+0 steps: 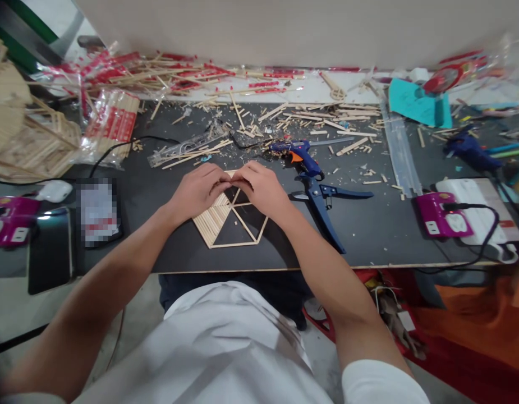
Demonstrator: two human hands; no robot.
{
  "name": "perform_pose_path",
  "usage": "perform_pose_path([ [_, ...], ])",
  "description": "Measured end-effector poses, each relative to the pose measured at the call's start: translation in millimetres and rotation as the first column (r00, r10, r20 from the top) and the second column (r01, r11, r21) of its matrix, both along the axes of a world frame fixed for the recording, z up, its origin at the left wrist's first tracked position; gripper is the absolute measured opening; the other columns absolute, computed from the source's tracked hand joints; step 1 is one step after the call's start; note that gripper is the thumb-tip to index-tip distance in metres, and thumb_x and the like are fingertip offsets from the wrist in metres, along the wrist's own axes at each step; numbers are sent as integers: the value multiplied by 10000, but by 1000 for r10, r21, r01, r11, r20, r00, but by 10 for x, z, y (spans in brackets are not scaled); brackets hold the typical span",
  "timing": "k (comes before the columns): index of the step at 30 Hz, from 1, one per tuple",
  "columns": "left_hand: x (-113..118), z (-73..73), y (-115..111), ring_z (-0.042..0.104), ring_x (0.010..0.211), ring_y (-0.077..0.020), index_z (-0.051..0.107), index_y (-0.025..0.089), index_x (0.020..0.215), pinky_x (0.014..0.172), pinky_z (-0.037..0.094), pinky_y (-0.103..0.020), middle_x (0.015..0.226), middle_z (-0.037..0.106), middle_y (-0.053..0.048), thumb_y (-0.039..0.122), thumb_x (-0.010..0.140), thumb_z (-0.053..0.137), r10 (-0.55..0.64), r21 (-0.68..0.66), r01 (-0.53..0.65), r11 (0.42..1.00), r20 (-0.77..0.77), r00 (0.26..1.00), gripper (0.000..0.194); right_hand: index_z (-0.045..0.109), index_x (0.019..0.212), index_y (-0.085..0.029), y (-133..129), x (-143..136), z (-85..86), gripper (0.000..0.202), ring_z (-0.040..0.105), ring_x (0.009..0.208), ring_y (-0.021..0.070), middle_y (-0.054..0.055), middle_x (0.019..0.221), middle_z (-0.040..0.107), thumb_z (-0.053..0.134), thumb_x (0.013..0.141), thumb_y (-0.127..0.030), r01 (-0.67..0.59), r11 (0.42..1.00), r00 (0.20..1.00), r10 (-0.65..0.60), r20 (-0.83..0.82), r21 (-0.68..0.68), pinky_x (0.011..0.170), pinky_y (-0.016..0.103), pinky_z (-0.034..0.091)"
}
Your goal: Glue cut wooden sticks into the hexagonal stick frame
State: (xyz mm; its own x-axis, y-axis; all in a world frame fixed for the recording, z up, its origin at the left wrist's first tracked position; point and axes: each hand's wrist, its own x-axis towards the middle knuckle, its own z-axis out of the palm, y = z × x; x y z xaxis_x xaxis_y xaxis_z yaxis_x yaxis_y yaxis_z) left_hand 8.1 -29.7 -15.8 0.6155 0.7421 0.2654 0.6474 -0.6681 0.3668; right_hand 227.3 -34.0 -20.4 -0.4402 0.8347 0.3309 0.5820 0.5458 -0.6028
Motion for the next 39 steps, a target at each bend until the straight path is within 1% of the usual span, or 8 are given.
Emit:
perform_pose_path([
  [2, -9, 11, 13, 639, 1022, -233, 662, 191, 1044, 883, 483, -343, 1036, 712, -91, 284, 1063, 489, 17, -27, -16, 999, 21, 1000, 197, 708, 954, -230, -2, -7, -11, 168, 632, 929, 246, 81, 980, 690, 562, 1006, -294, -6, 1000, 1000, 6, 11, -14, 838, 394, 492],
  [8, -120, 23, 126, 636, 934, -196, 672, 190, 992, 856, 470, -310, 989, 715, -62, 259, 1019, 529, 245, -105, -234, 967, 110, 963, 161, 679, 906, -214, 13, 7, -96, 121, 610, 900, 238, 69, 925, 650, 594, 988, -236, 16, 1000, 1000, -16, 8, 5, 811, 377, 476],
  [11, -154, 5, 165, 625, 893, -193, 677, 183, 978, 844, 462, -313, 950, 708, -58, 259, 1000, 547, 290, -114, -279, 953, 94, 952, 152, 686, 908, -218, 28, 6, -120, 119, 592, 913, 249, 69, 925, 657, 608, 994, -248, 10, 1000, 999, -11, 31, 21, 828, 392, 461],
  [17, -122, 14, 144, 614, 874, -203, 683, 179, 979, 809, 449, -326, 959, 698, -64, 257, 990, 542, 304, -158, -295, 942, 32, 952, 161, 703, 925, -219, 49, 10, -117, 130, 568, 913, 254, 71, 941, 676, 606, 1004, -255, -12, 999, 998, 10, 58, 37, 844, 411, 439],
  [23, -132, 19, 132, 619, 874, -200, 680, 170, 983, 791, 452, -318, 975, 696, -68, 248, 994, 532, 274, -146, -266, 953, 43, 961, 167, 700, 920, -220, 49, 38, -121, 128, 555, 923, 258, 68, 940, 671, 605, 1000, -253, -1, 1000, 997, -1, 78, 30, 845, 418, 437],
  [32, -126, 16, 114, 622, 860, -195, 680, 168, 958, 796, 470, -318, 959, 694, -69, 236, 994, 522, 252, -176, -234, 956, 85, 964, 176, 704, 936, -218, 34, 25, -117, 126, 561, 910, 249, 64, 927, 671, 607, 1008, -250, -11, 997, 996, 4, 93, 79, 835, 401, 457],
  [36, -116, 0, 128, 611, 793, -179, 690, 172, 928, 753, 460, -307, 881, 686, -52, 243, 981, 532, 262, -222, -231, 947, 123, 957, 181, 703, 925, -219, 25, 12, -114, 133, 560, 895, 245, 66, 921, 670, 605, 1010, -249, -2, 995, 994, -8, 110, 96, 828, 400, 460],
  [39, -112, 19, 127, 599, 755, -168, 703, 174, 943, 734, 458, -303, 880, 693, -46, 269, 971, 539, 286, -283, -238, 929, 141, 948, 191, 705, 907, -217, 19, -4, -115, 132, 570, 892, 242, 64, 898, 671, 619, 1004, -245, 6, 995, 995, -16, 98, 96, 819, 397, 461],
])
